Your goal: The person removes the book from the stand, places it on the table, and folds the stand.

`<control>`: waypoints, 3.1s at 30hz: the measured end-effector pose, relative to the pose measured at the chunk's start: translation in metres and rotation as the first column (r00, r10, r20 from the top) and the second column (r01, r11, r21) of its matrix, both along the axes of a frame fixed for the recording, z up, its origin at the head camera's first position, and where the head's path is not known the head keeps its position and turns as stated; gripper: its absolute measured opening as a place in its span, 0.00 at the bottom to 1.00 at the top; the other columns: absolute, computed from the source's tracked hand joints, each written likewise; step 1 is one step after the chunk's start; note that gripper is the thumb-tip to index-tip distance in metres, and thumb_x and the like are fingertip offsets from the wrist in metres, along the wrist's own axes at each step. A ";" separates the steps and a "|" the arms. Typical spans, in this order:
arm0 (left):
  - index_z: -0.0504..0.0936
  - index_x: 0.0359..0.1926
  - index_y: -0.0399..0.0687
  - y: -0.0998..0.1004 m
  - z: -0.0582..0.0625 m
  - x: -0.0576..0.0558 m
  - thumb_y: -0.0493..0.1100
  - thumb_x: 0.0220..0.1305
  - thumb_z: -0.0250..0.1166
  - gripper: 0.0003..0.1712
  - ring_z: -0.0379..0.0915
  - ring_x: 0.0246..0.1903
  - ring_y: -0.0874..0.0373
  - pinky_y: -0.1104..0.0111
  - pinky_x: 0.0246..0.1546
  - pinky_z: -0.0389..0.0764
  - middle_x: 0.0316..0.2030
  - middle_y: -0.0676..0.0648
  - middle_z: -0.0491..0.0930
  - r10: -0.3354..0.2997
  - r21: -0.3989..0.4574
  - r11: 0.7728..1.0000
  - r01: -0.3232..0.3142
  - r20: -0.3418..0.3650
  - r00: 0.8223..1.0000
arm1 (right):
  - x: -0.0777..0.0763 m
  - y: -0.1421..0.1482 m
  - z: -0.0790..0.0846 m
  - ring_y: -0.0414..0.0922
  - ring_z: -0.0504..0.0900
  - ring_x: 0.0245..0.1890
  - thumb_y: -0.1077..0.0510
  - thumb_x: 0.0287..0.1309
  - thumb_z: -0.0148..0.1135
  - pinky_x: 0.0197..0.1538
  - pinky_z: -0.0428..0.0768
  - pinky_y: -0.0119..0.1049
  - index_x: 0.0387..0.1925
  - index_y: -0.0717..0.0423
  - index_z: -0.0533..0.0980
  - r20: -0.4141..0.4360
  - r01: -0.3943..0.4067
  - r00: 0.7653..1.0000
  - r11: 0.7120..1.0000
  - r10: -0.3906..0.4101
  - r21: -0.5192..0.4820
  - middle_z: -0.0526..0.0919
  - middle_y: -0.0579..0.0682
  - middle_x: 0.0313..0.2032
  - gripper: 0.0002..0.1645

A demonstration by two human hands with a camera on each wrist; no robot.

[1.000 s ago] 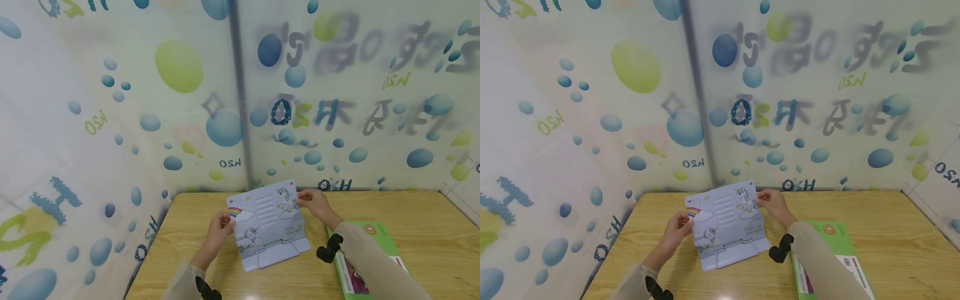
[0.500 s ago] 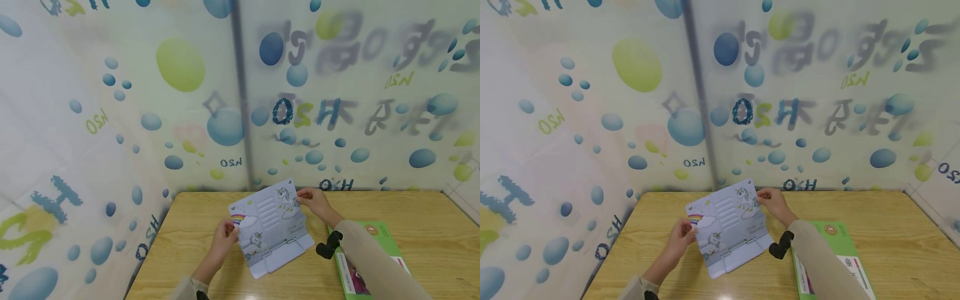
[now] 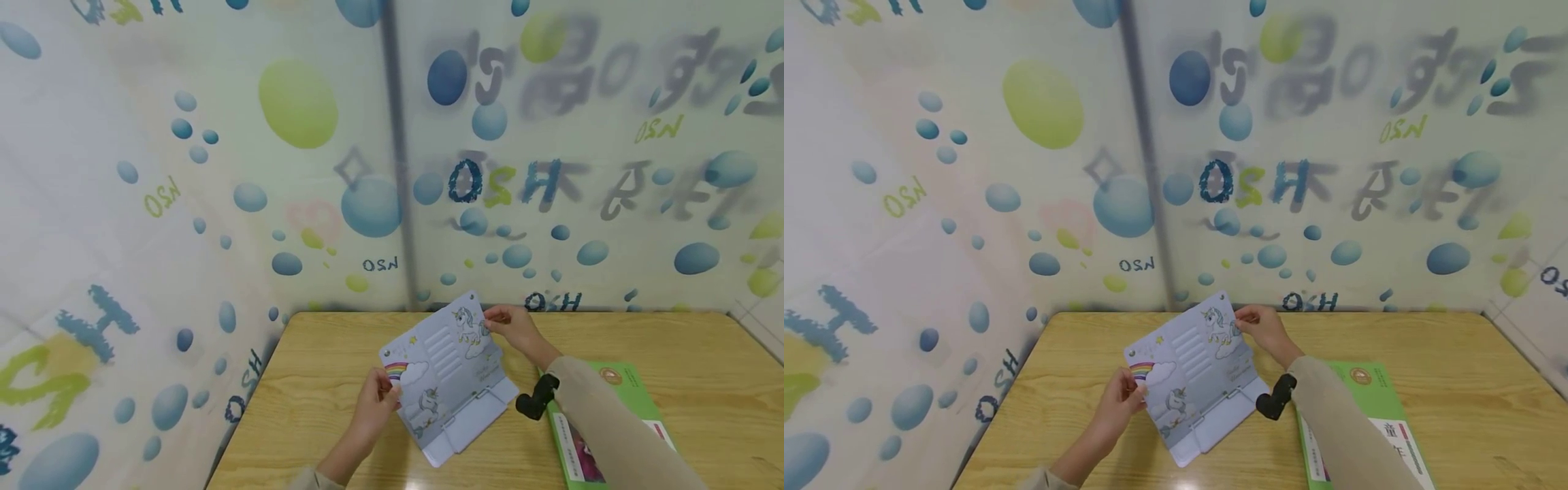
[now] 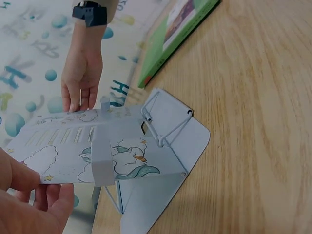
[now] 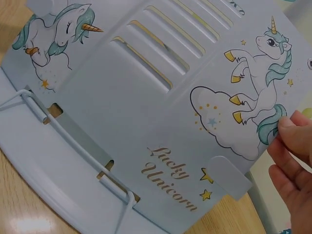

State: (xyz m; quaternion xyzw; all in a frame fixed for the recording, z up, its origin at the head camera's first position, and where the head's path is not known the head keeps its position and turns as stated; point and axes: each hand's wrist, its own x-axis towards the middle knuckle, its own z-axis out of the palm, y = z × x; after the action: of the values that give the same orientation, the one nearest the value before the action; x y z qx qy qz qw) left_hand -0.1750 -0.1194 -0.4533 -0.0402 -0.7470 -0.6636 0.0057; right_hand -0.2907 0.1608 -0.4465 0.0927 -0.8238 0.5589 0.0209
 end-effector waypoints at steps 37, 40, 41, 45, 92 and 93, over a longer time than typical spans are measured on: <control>0.61 0.37 0.31 0.005 0.001 0.010 0.28 0.62 0.52 0.07 0.63 0.30 0.59 0.65 0.34 0.78 0.31 0.46 0.64 0.037 0.015 0.999 -0.037 0.001 0.999 | 0.058 0.028 -0.027 0.43 0.76 0.30 0.65 0.54 0.61 0.32 0.77 0.36 0.38 0.70 0.77 0.094 0.056 0.993 0.992 -0.067 0.115 0.81 0.53 0.31 0.11; 0.62 0.37 0.31 0.004 0.000 0.009 0.28 0.62 0.52 0.07 0.64 0.30 0.59 0.68 0.33 0.77 0.31 0.46 0.64 0.036 0.016 0.999 -0.036 0.002 0.999 | 0.065 0.024 -0.032 0.42 0.76 0.30 0.65 0.53 0.62 0.31 0.76 0.33 0.36 0.68 0.78 0.112 0.063 0.991 0.990 -0.077 0.122 0.80 0.50 0.30 0.09; 0.61 0.37 0.31 0.004 0.000 0.009 0.28 0.62 0.52 0.07 0.64 0.30 0.59 0.69 0.33 0.77 0.31 0.46 0.64 0.035 0.017 0.999 -0.035 0.004 0.999 | 0.067 0.023 -0.033 0.42 0.75 0.30 0.64 0.53 0.62 0.31 0.75 0.32 0.35 0.67 0.78 0.115 0.058 0.991 0.991 -0.073 0.124 0.80 0.50 0.30 0.09; 0.61 0.38 0.30 0.004 -0.001 0.009 0.28 0.63 0.52 0.07 0.63 0.31 0.59 0.68 0.34 0.77 0.31 0.46 0.64 0.031 0.021 0.999 -0.031 0.008 0.999 | 0.077 0.015 -0.039 0.42 0.75 0.29 0.65 0.50 0.64 0.30 0.74 0.31 0.33 0.66 0.79 0.118 0.057 0.990 0.990 -0.072 0.127 0.80 0.49 0.29 0.07; 0.61 0.37 0.32 0.005 -0.002 0.016 0.28 0.63 0.51 0.06 0.63 0.31 0.59 0.68 0.35 0.77 0.32 0.46 0.64 0.034 0.065 0.997 -0.037 0.052 0.998 | 0.096 -0.002 -0.076 0.32 0.71 0.21 0.64 0.41 0.71 0.25 0.73 0.28 0.21 0.55 0.76 -0.044 -0.084 0.994 0.953 0.101 0.292 0.74 0.42 0.21 0.09; 0.61 0.37 0.32 0.006 -0.002 0.018 0.28 0.63 0.51 0.06 0.63 0.31 0.59 0.68 0.36 0.77 0.32 0.46 0.64 0.032 0.069 0.997 -0.036 0.057 0.998 | 0.095 -0.001 -0.076 0.33 0.71 0.21 0.64 0.40 0.71 0.25 0.73 0.28 0.21 0.55 0.76 -0.038 -0.087 0.994 0.952 0.102 0.293 0.74 0.42 0.21 0.09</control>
State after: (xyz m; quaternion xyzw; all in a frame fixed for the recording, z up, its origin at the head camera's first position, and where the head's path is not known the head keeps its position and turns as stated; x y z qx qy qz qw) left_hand -0.1571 -0.1133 -0.4550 -0.0087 -0.7238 -0.6899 -0.0022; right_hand -0.1956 0.1595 -0.5226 0.1488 -0.8907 0.4296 0.0018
